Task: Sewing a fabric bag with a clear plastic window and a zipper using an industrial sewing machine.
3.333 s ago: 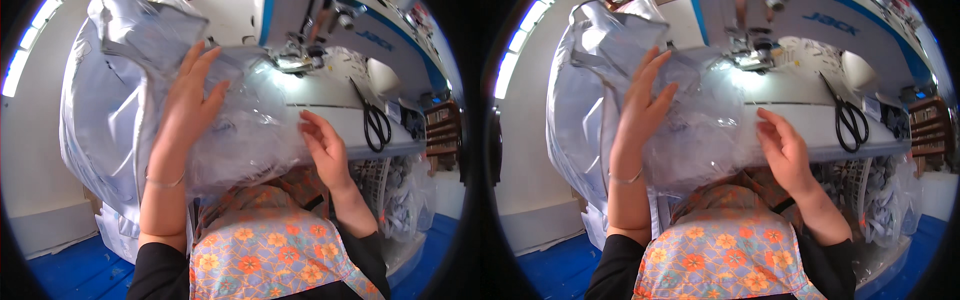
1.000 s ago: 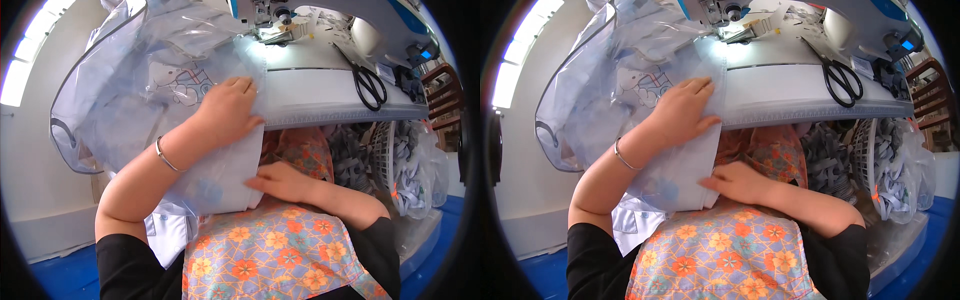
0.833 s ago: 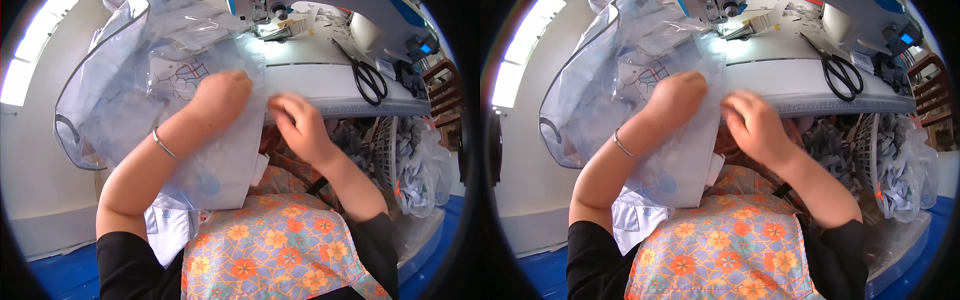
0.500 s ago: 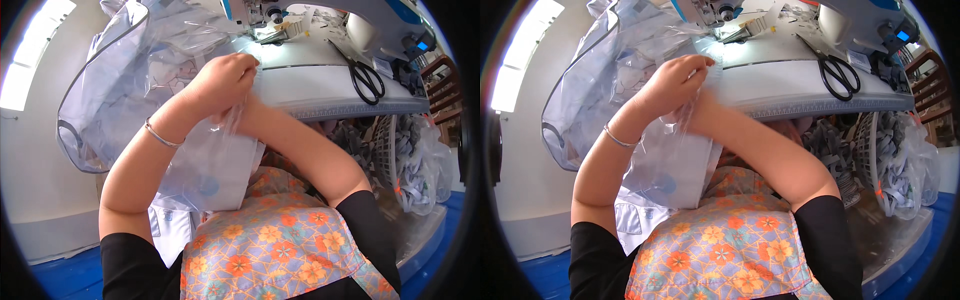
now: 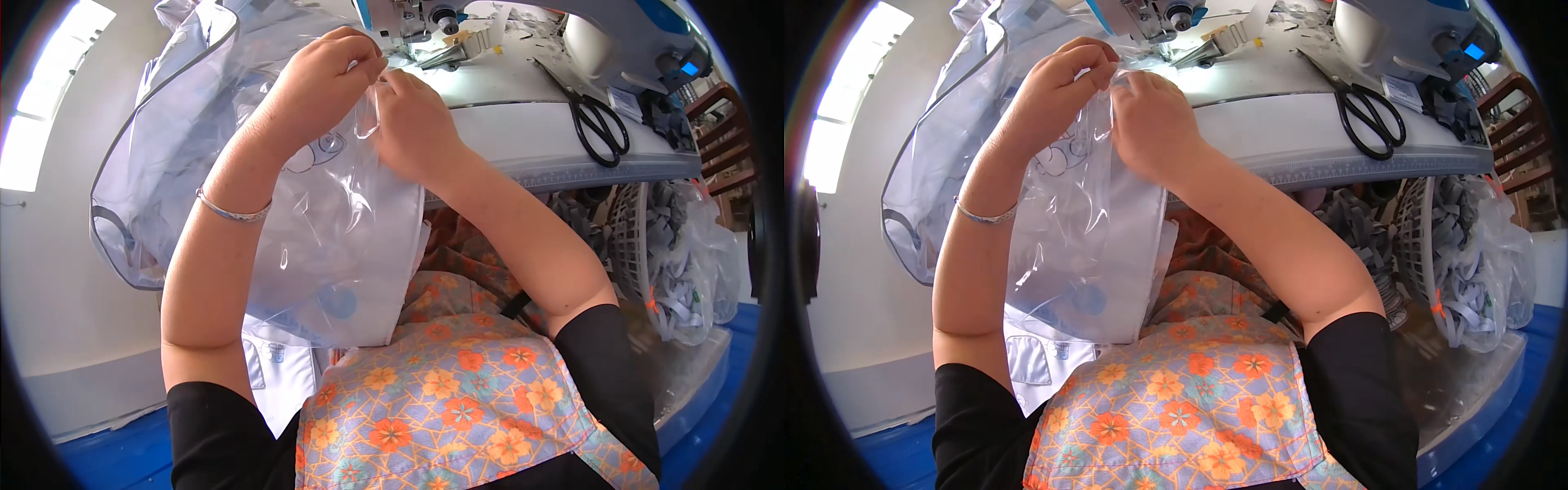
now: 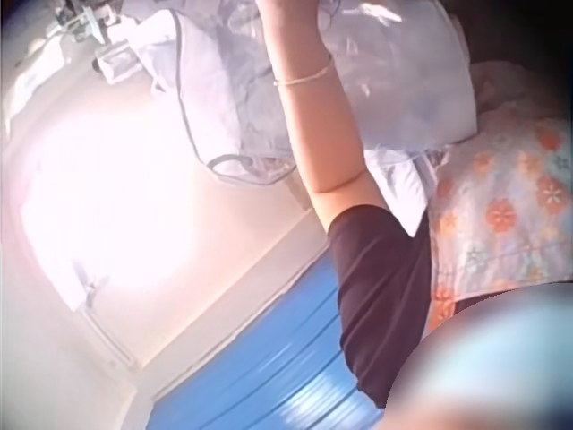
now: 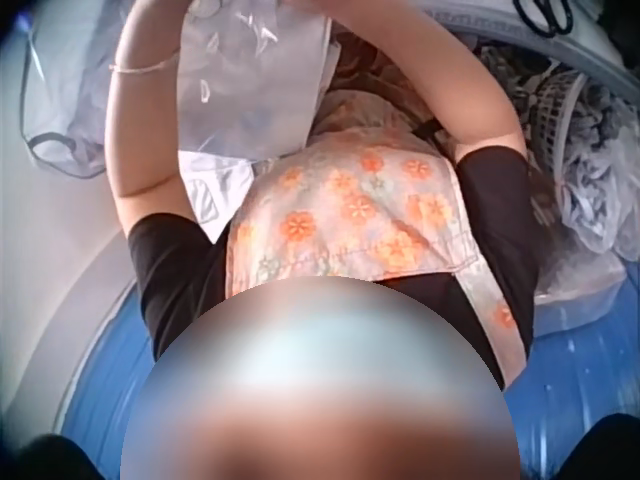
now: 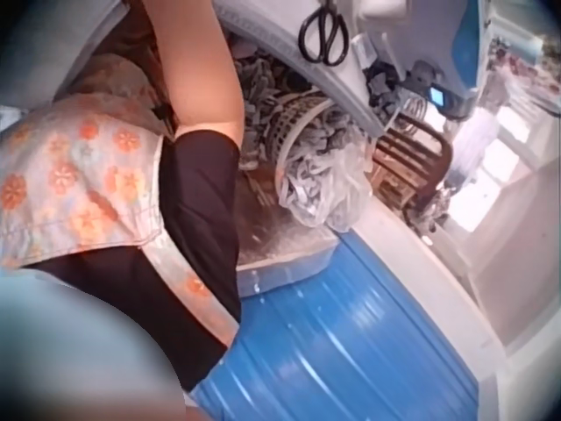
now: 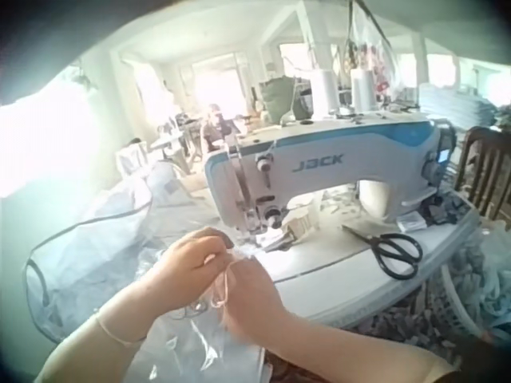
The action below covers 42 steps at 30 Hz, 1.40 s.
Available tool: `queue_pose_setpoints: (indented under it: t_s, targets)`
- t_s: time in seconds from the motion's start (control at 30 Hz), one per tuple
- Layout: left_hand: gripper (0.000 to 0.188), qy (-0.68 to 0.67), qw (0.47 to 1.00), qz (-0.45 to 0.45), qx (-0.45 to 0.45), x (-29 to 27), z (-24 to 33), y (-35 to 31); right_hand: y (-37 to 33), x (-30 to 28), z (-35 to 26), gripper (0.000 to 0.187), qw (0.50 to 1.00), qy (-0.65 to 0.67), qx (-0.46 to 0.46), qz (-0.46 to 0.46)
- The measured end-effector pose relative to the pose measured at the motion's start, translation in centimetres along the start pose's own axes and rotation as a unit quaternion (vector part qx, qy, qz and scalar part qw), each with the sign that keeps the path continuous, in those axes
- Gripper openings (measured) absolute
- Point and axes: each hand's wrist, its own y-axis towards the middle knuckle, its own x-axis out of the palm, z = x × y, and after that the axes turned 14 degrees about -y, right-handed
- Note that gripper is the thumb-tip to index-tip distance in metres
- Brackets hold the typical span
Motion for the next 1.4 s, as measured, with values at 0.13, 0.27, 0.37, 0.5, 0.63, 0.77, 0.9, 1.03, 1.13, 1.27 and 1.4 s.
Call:
queue_pose_setpoints:
  t_s: [0.13,0.27,0.37,0.5,0.63,0.77,0.9,1.03,1.13,1.27,1.4]
  targets:
    - [0.026,-0.005,0.999,-0.016,-0.048,0.1,1.3,0.2,0.4,1.1,0.7,0.03,0.995,-0.069,0.057,-0.053]
    - [0.029,0.021,0.995,-0.072,-0.061,2.0,2.5,1.4,1.0,4.2,-0.6,0.032,0.923,0.219,0.036,-0.313]
    - [0.025,0.051,0.983,-0.168,-0.06,3.0,1.4,0.0,-2.6,3.3,-3.6,0.033,0.892,0.336,-0.029,-0.301]
    - [0.021,-0.004,0.989,-0.149,-0.016,4.8,0.0,-3.8,-6.1,-2.3,-2.6,0.034,0.951,0.169,-0.168,-0.199]
    - [0.026,0.022,0.998,-0.064,-0.008,5.1,-0.9,-4.7,-10.1,-6.0,0.5,0.042,0.972,0.076,-0.172,-0.139]
    - [0.038,0.205,0.972,-0.023,0.112,6.5,-2.2,-3.6,-10.4,-3.8,-1.7,0.04,0.979,0.055,-0.193,-0.03]
    - [0.055,0.276,0.951,-0.131,0.044,6.9,-2.7,-5.3,-8.9,-5.6,-2.9,0.032,0.979,0.147,-0.144,-0.014]
    - [0.063,0.283,0.942,-0.179,-0.033,6.1,-0.6,-5.9,-8.3,-6.8,-2.8,0.024,0.974,0.205,-0.091,-0.028]
    - [0.063,0.292,0.94,-0.173,-0.011,5.9,-0.7,-6.0,-8.2,-7.0,-2.5,0.019,0.966,0.246,-0.06,-0.055]
    - [0.062,0.287,0.944,-0.162,0.002,5.2,-0.8,-5.0,-7.1,-7.0,-1.7,0.017,0.954,0.288,-0.021,-0.086]
    - [0.06,0.254,0.952,-0.162,0.062,4.3,-1.5,-3.8,-5.6,-7.1,-0.4,0.016,0.956,0.28,-0.008,-0.086]
